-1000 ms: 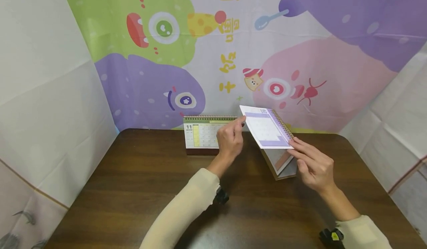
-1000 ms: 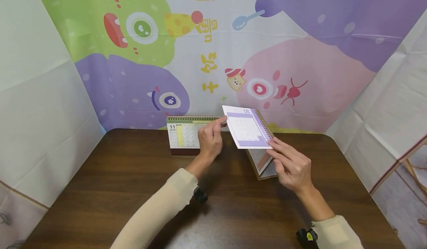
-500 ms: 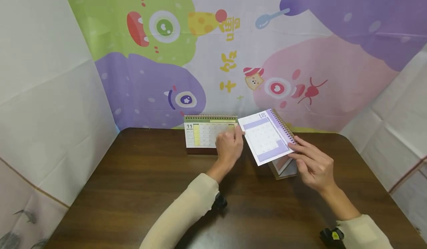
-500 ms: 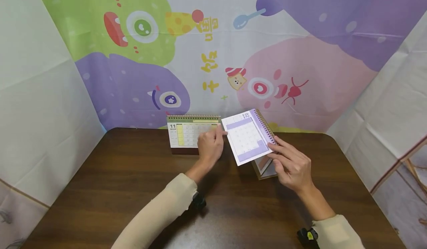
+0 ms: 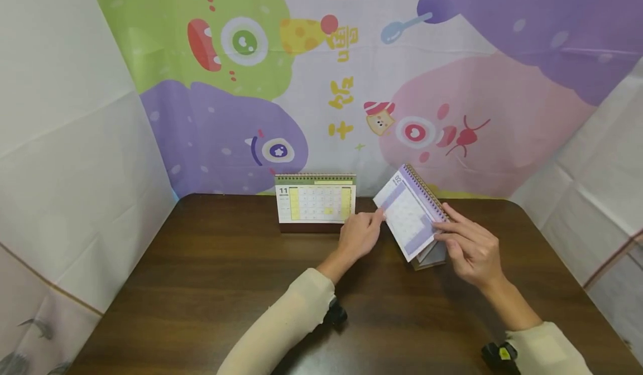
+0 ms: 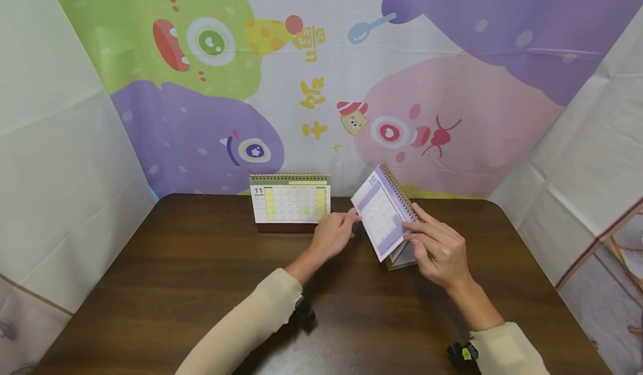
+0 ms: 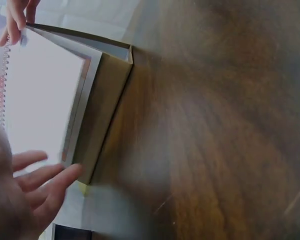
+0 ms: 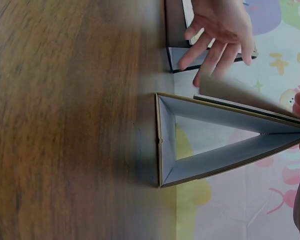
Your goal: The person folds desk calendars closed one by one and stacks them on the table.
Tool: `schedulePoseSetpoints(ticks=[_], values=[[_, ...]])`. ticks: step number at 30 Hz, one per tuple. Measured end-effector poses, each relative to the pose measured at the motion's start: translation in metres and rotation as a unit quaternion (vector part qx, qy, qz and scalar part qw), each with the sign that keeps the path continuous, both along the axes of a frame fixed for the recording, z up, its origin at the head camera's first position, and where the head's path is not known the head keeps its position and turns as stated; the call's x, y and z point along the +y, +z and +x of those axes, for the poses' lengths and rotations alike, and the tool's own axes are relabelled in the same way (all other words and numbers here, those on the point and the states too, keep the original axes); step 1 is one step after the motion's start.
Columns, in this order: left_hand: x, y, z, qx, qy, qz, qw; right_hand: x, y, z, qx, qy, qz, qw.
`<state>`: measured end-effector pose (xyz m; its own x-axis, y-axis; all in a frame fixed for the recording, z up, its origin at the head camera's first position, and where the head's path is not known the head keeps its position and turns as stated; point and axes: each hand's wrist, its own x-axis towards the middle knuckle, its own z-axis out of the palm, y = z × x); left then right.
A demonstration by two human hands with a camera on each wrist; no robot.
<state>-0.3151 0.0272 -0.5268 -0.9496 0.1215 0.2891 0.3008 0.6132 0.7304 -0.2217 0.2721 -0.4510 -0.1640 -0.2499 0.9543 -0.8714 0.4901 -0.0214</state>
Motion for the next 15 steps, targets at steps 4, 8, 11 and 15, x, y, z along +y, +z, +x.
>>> schedulePoseSetpoints(ticks=[4, 8, 11, 15], values=[[0.002, -0.004, -0.001, -0.035, -0.075, -0.045, 0.9955, 0.000, 0.001, 0.000, -0.002, 0.005, 0.002, 1.0000], [0.003, -0.010, -0.005, -0.040, -0.092, -0.070, 0.9925, -0.001, 0.002, 0.000, -0.004, 0.006, 0.004, 1.0000], [0.003, -0.009, -0.006, -0.023, -0.092, -0.072, 0.9929, -0.003, 0.005, 0.002, 0.002, 0.003, -0.004, 1.0000], [0.000, 0.002, -0.003, 0.010, -0.111, -0.069, 0.9913, -0.006, 0.010, 0.007, 0.014, 0.002, -0.034, 0.9993]])
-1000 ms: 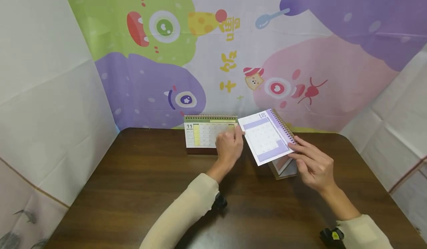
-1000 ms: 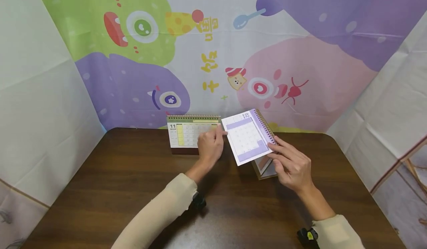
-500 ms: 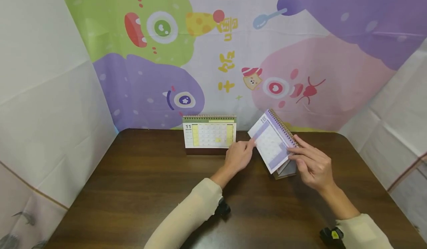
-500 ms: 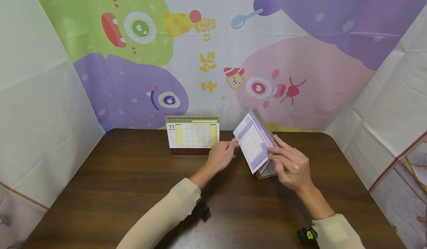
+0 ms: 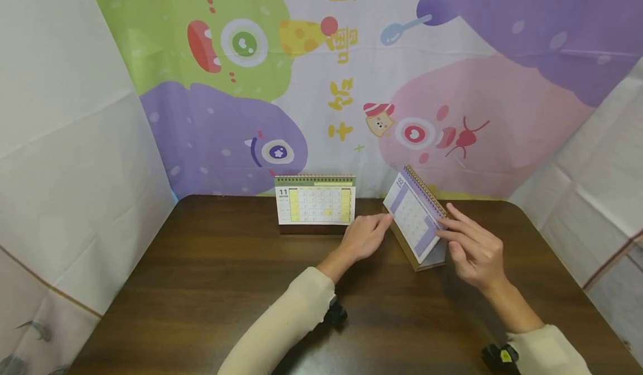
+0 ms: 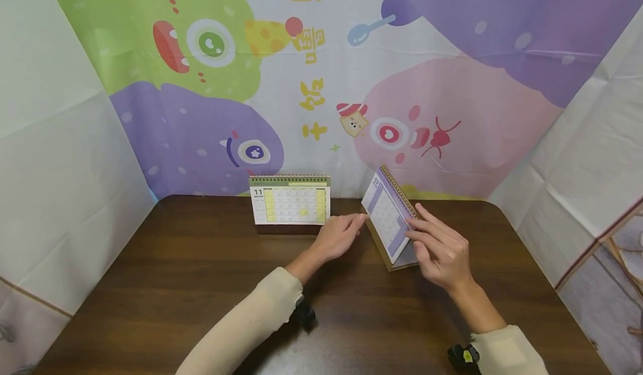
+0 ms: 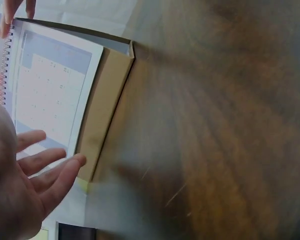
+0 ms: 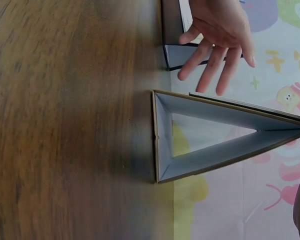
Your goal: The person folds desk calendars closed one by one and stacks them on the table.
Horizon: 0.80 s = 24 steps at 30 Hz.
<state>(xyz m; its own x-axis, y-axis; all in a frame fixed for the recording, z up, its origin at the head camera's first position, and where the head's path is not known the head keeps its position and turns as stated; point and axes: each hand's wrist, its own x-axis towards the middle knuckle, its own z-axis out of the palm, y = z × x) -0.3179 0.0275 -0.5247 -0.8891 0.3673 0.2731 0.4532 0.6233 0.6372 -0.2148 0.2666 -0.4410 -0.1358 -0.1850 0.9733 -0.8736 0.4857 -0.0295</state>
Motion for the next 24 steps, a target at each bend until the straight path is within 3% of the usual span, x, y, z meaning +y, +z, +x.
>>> schedulePoseSetpoints(ticks=[5, 8, 10, 13, 16, 20, 24], values=[[-0.004, 0.039, 0.020, 0.038, -0.036, -0.027, 0.9983, 0.000, 0.007, 0.006, 0.005, -0.007, -0.029, 0.9995], [-0.005, 0.061, 0.031, 0.040, -0.052, -0.037, 0.9972, 0.003, 0.008, 0.009, 0.001, -0.024, -0.029, 0.9993], [-0.003, 0.063, 0.030, 0.051, -0.058, -0.047, 0.9959, 0.006, 0.006, 0.010, -0.006, -0.027, -0.025, 0.9993], [0.000, 0.053, 0.017, 0.076, -0.065, -0.062, 0.9930, 0.011, 0.001, 0.011, -0.013, -0.027, -0.015, 0.9994], [0.001, 0.057, 0.011, 0.097, -0.072, -0.076, 0.9898, 0.018, -0.004, 0.012, -0.017, -0.038, -0.001, 0.9991], [-0.002, 0.072, 0.013, 0.115, -0.085, -0.092, 0.9855, 0.028, -0.009, 0.014, -0.024, -0.054, 0.020, 0.9981], [-0.002, 0.080, 0.012, 0.122, -0.090, -0.098, 0.9835, 0.036, -0.013, 0.015, -0.034, -0.050, 0.034, 0.9976]])
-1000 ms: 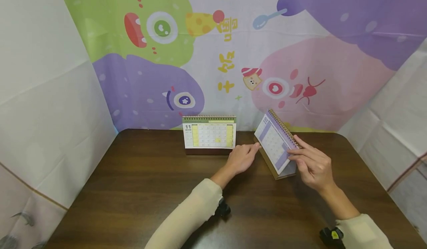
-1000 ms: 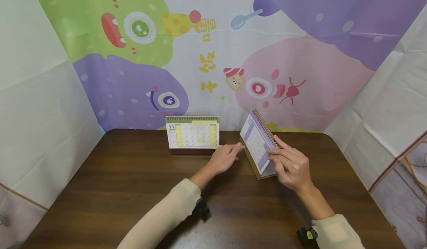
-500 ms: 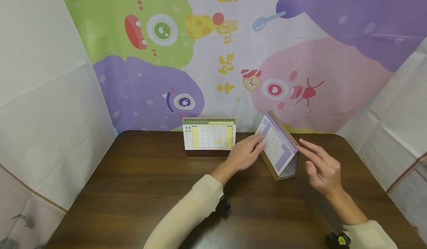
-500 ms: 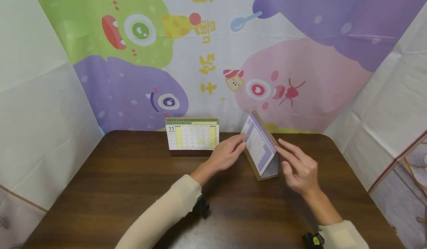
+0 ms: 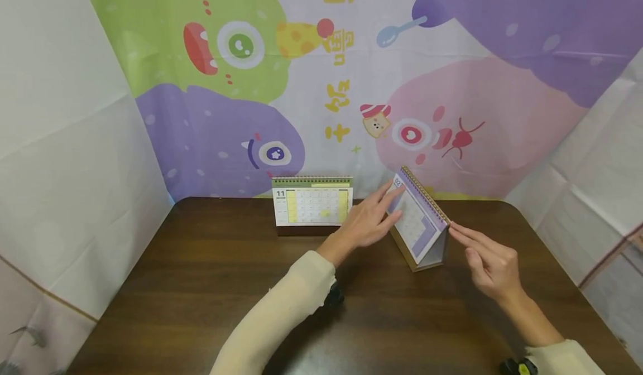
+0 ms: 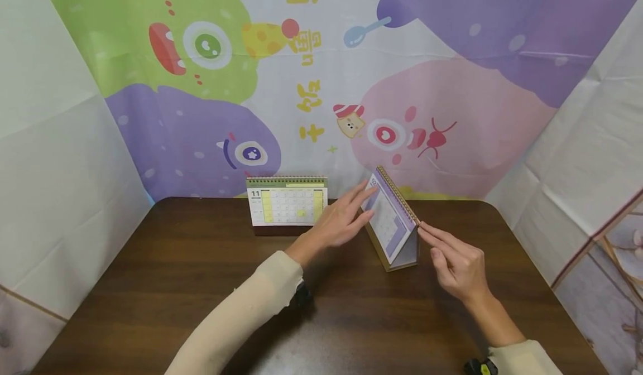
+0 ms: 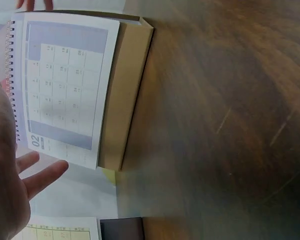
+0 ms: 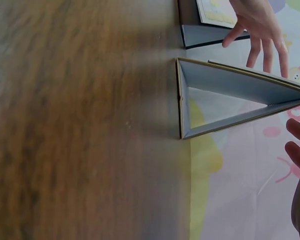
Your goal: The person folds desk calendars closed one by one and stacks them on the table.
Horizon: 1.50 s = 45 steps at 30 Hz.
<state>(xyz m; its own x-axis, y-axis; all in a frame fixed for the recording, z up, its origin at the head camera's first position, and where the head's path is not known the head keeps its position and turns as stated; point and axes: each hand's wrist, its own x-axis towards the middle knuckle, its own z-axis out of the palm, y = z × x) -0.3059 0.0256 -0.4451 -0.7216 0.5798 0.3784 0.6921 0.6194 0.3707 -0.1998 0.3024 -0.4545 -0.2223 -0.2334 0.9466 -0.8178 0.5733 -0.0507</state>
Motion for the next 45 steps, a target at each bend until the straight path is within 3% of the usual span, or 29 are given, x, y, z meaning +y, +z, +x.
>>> schedulePoseSetpoints(ticks=[3, 20, 31, 45], values=[[0.001, 0.006, 0.001, -0.006, 0.001, -0.007, 1.0000, 0.004, -0.005, -0.001, -0.010, 0.000, 0.008, 0.9999], [0.016, 0.010, -0.007, -0.007, -0.024, -0.041, 0.9988, 0.015, -0.019, -0.007, -0.028, -0.008, 0.029, 0.9991], [0.026, 0.014, -0.004, 0.003, -0.017, -0.083, 0.9964, 0.018, -0.022, -0.009, -0.031, -0.027, 0.038, 0.9984], [0.027, 0.015, -0.001, -0.004, -0.019, -0.073, 0.9971, 0.022, -0.024, -0.010, -0.031, -0.044, 0.039, 0.9978]])
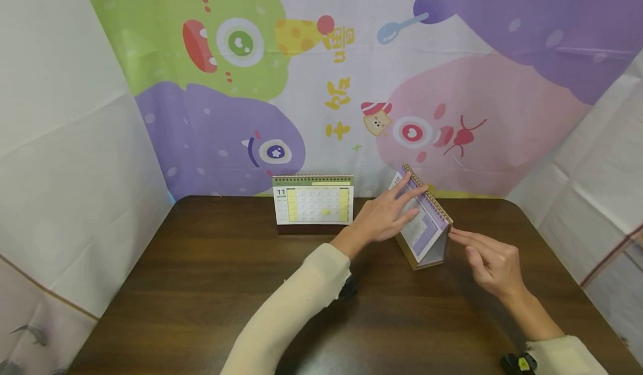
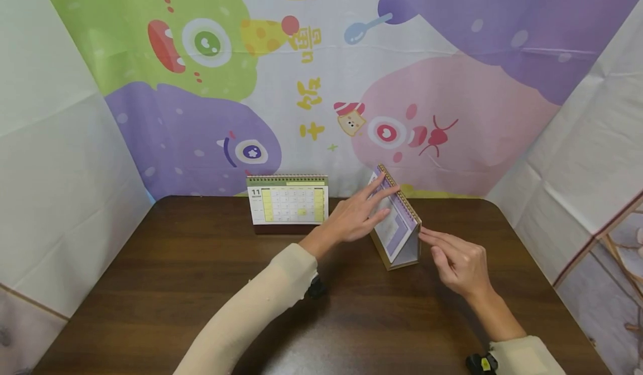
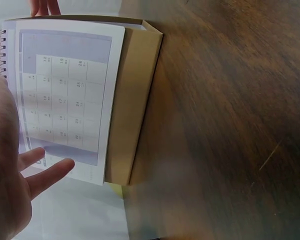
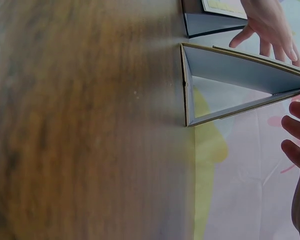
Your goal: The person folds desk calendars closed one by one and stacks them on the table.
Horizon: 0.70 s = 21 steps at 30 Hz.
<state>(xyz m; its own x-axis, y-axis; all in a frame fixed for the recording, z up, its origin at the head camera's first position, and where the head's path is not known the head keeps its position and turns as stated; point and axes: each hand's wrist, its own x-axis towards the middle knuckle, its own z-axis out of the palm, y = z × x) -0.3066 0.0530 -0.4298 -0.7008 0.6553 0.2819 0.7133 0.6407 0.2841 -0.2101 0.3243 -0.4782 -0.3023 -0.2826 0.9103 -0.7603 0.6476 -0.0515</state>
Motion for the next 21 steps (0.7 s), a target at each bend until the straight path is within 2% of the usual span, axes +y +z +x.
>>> schedulePoseSetpoints(ticks=[15, 21], values=[[0.0009, -0.0003, -0.0001, -0.008, 0.000, 0.001, 1.0000, -0.0006, 0.0055, 0.0021, 0.016, -0.025, 0.012, 0.9995], [0.0018, 0.0000, 0.0014, -0.009, 0.001, 0.004, 1.0000, 0.0021, 0.0012, -0.0011, 0.021, -0.037, 0.021, 0.9989]])
